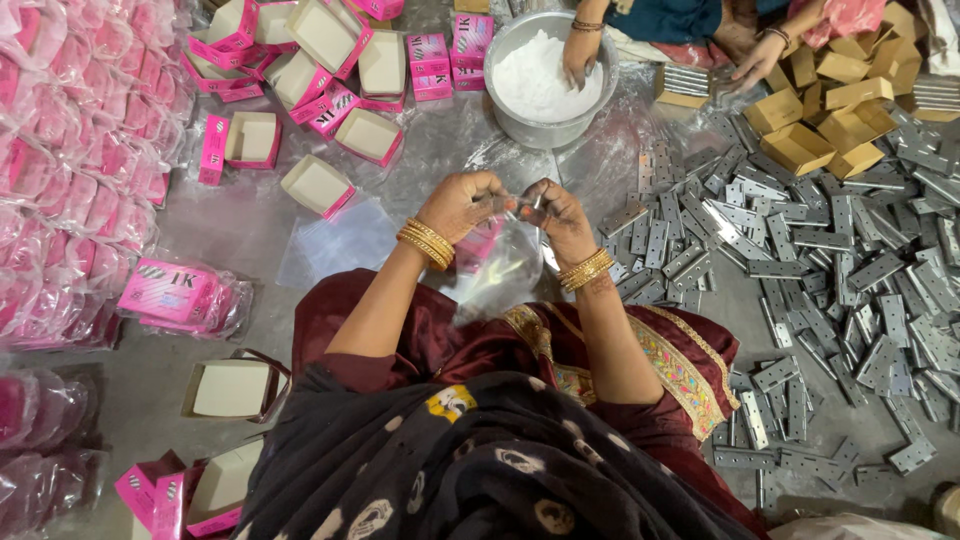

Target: The person sits on the floor and repeatedly places small metal pieces into pink boxes, then wraps each box in a clear plastic bag. The person handles boxes, metal pieces, and plastic bags by hand, stacking finished packages to the side.

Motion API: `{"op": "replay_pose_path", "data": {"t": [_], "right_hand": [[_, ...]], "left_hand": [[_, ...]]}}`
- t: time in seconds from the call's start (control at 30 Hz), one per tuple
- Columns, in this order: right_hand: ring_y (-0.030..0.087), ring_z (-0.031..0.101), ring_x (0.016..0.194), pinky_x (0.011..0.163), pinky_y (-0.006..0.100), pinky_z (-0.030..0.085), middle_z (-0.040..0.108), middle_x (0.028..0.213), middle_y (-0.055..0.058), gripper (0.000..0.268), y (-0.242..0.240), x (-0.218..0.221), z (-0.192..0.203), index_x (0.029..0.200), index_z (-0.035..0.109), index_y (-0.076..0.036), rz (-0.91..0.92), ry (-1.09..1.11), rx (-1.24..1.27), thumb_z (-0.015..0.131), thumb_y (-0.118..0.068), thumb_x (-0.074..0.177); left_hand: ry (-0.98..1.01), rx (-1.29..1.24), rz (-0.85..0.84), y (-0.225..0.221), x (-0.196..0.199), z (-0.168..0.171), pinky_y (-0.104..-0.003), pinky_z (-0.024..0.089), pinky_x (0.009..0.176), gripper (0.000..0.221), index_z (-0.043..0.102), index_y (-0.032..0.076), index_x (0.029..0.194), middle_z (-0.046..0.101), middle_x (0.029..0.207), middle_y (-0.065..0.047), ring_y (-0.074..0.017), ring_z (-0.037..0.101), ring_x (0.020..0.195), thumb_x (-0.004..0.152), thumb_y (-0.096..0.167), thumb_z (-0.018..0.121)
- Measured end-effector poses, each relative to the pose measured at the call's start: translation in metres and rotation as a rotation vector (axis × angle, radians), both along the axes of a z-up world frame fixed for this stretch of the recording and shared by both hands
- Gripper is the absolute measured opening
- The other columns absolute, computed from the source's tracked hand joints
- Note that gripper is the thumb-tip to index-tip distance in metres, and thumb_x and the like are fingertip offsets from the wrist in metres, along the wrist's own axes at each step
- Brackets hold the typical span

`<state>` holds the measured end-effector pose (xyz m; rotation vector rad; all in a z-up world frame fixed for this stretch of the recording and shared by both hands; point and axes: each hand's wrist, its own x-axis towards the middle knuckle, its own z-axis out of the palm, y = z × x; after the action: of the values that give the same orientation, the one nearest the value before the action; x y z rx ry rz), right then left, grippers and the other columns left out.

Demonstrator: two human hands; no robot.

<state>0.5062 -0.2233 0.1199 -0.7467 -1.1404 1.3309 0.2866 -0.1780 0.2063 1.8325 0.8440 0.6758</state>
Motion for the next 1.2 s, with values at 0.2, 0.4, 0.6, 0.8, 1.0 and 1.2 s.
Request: {"op": "replay_pose_path", "data": {"t": [0.2, 0.4, 0.6, 0.8, 1.0, 1.2], "right_hand": [[0.01, 0.06, 0.096, 0.09, 0.025, 0.051, 0.064, 0.1, -0.001, 0.01, -0.005, -0.006, 0.008, 0.1, 0.066, -0.006, 0.024, -0.018, 0.006, 0.072, -0.002, 0.093], [0.014, 0.063, 0.097, 0.095, 0.039, 0.056, 0.068, 0.101, 0.0, 0.009, -0.005, -0.007, 0.002, 0.097, 0.071, -0.007, 0.094, 0.259, -0.048, 0.078, -0.007, 0.092], [0.015, 0.065, 0.103, 0.101, 0.033, 0.051, 0.072, 0.107, 0.002, 0.016, -0.005, -0.003, -0.02, 0.106, 0.075, -0.006, 0.143, 0.238, -0.151, 0.079, -0.014, 0.093], [0.018, 0.068, 0.095, 0.094, 0.037, 0.054, 0.075, 0.107, 0.007, 0.016, 0.003, -0.012, -0.029, 0.104, 0.074, -0.003, 0.082, 0.479, -0.19, 0.077, -0.014, 0.092], [0.021, 0.071, 0.091, 0.089, 0.039, 0.061, 0.074, 0.1, 0.012, 0.012, -0.008, -0.004, -0.095, 0.102, 0.072, -0.001, -0.019, 0.36, -0.295, 0.073, -0.012, 0.097], [0.016, 0.07, 0.096, 0.084, 0.03, 0.057, 0.075, 0.116, 0.012, 0.014, 0.062, -0.012, -0.227, 0.106, 0.07, -0.001, -0.148, 0.177, -0.103, 0.071, 0.0, 0.092]], "left_hand": [[-0.013, 0.13, -0.02, 0.005, -0.002, -0.025, -0.03, 0.047, 0.065, 0.037, 0.066, 0.001, 0.084, 0.06, 0.075, -0.003, -0.0092, 0.053, 0.07, 0.095, 0.035, 0.078], [-0.516, -0.295, -0.048, 0.009, -0.002, -0.052, -0.022, 0.044, 0.065, 0.033, 0.07, 0.005, 0.086, 0.063, 0.078, 0.005, -0.0037, 0.054, 0.072, 0.089, 0.036, 0.078], [-0.313, -0.308, 0.14, 0.004, -0.008, -0.073, -0.023, 0.038, 0.055, 0.034, 0.07, 0.008, 0.081, 0.055, 0.068, 0.004, -0.0055, 0.047, 0.06, 0.09, 0.039, 0.08], [-0.731, -0.74, 0.087, 0.008, -0.017, -0.113, -0.023, 0.045, 0.059, 0.026, 0.066, 0.006, 0.092, 0.062, 0.076, 0.002, -0.0097, 0.065, 0.072, 0.095, 0.03, 0.075], [-0.765, -1.017, -0.072, -0.006, -0.056, -0.19, -0.035, 0.064, 0.093, 0.018, 0.068, 0.0, 0.109, 0.068, 0.089, -0.005, -0.0166, 0.073, 0.09, 0.101, 0.016, 0.068], [-0.609, -0.763, 0.408, 0.002, -0.054, -0.245, -0.028, 0.054, 0.085, 0.018, 0.073, 0.001, 0.107, 0.075, 0.103, -0.003, -0.0128, 0.069, 0.095, 0.096, 0.014, 0.074]]}}
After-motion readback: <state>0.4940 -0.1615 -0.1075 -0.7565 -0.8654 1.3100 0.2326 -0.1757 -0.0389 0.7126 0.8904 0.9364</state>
